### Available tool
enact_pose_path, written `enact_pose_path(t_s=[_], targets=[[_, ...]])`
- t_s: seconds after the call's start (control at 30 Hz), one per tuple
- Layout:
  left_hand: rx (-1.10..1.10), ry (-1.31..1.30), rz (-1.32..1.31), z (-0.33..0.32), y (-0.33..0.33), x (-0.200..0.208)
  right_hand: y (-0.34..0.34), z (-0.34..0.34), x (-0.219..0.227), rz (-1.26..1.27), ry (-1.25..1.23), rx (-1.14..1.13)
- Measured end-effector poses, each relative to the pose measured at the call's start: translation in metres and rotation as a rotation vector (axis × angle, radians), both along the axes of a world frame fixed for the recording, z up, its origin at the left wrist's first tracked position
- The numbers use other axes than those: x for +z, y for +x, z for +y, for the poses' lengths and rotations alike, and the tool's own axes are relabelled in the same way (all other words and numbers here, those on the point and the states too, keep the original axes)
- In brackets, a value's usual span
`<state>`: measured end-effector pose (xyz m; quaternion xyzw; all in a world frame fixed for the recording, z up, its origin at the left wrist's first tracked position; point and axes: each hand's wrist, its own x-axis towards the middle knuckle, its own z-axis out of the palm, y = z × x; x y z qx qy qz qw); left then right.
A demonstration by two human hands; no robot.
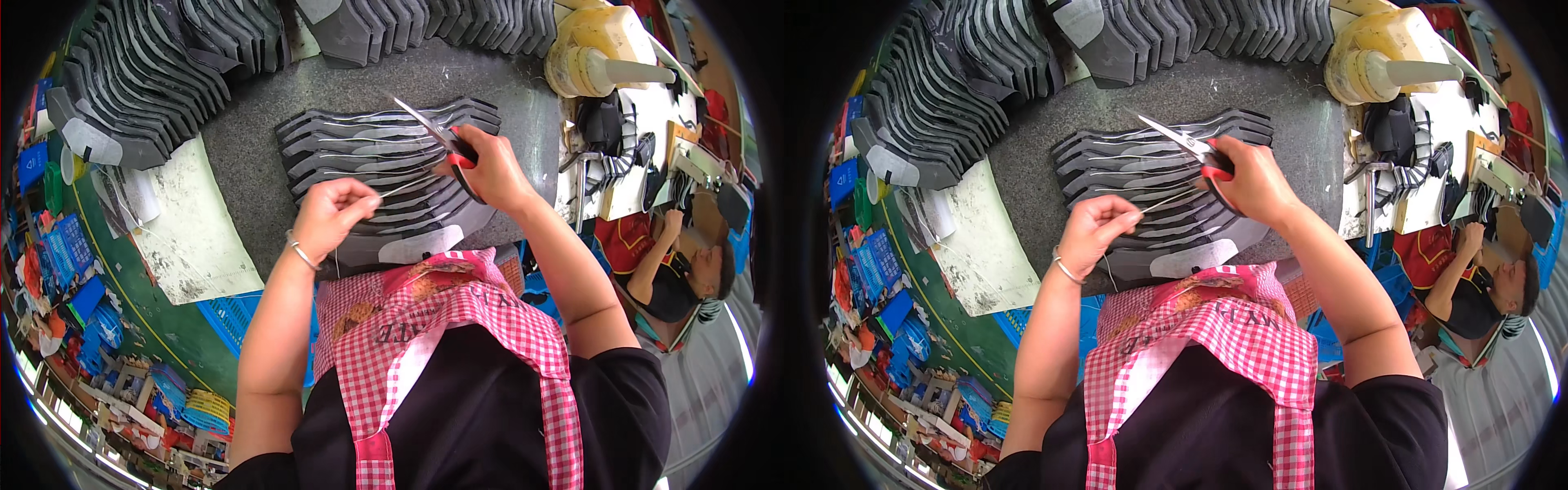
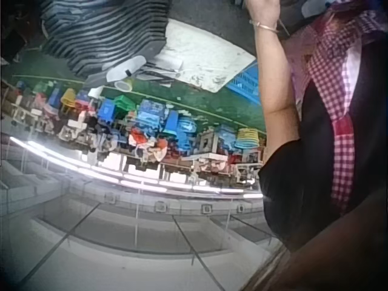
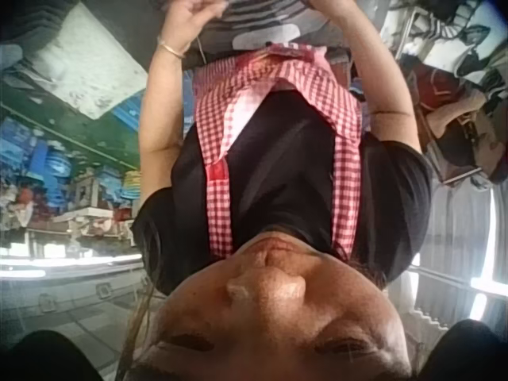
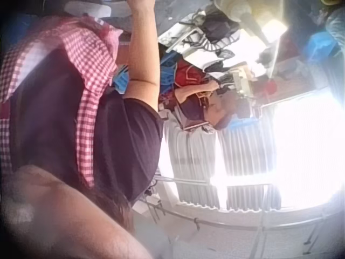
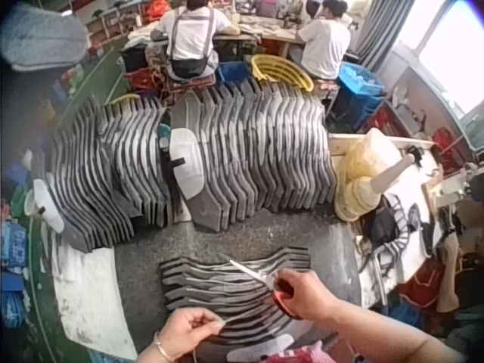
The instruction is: The person cuts the threads connecting a stack of shoe parts using scissors, sets the stack aside, and cuts the threads connecting another stack of shoe parts.
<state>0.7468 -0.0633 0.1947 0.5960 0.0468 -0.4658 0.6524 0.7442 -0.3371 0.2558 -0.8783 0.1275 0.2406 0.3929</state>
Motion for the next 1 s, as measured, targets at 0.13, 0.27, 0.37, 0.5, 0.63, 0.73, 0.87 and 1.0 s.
enact_pose_path(t_s=[0.13,0.27,0.37,0.5,0.63,0.73,0.87,1.0], targets=[[-0.149,0.259,-0.091,0.031,0.002,-0.007,-0.019,-0.02,-0.031,-0.102,-0.067,0.073],[-0.206,0.479,-0.237,0.038,0.005,-0.009,-0.022,-0.026,-0.058,-0.275,-0.04,0.263],[-0.195,0.53,-0.313,0.038,0.016,-0.014,-0.016,-0.031,-0.064,-0.399,-0.113,0.404],[-0.284,0.687,-0.431,0.032,0.032,-0.015,-0.012,-0.042,-0.062,-0.461,-0.202,0.458],[-0.394,0.927,-0.53,0.018,0.037,-0.012,-0.002,-0.033,-0.032,-0.487,-0.268,0.406],[-0.395,0.91,-0.526,0.024,0.037,-0.011,0.005,-0.002,-0.006,-0.498,-0.304,0.537],[-0.291,0.655,-0.409,0.049,0.035,-0.024,0.011,0.031,-0.006,-0.445,-0.455,0.75],[-0.255,0.609,-0.334,0.051,0.035,-0.018,0.015,0.046,-0.013,-0.472,-0.507,0.848]])
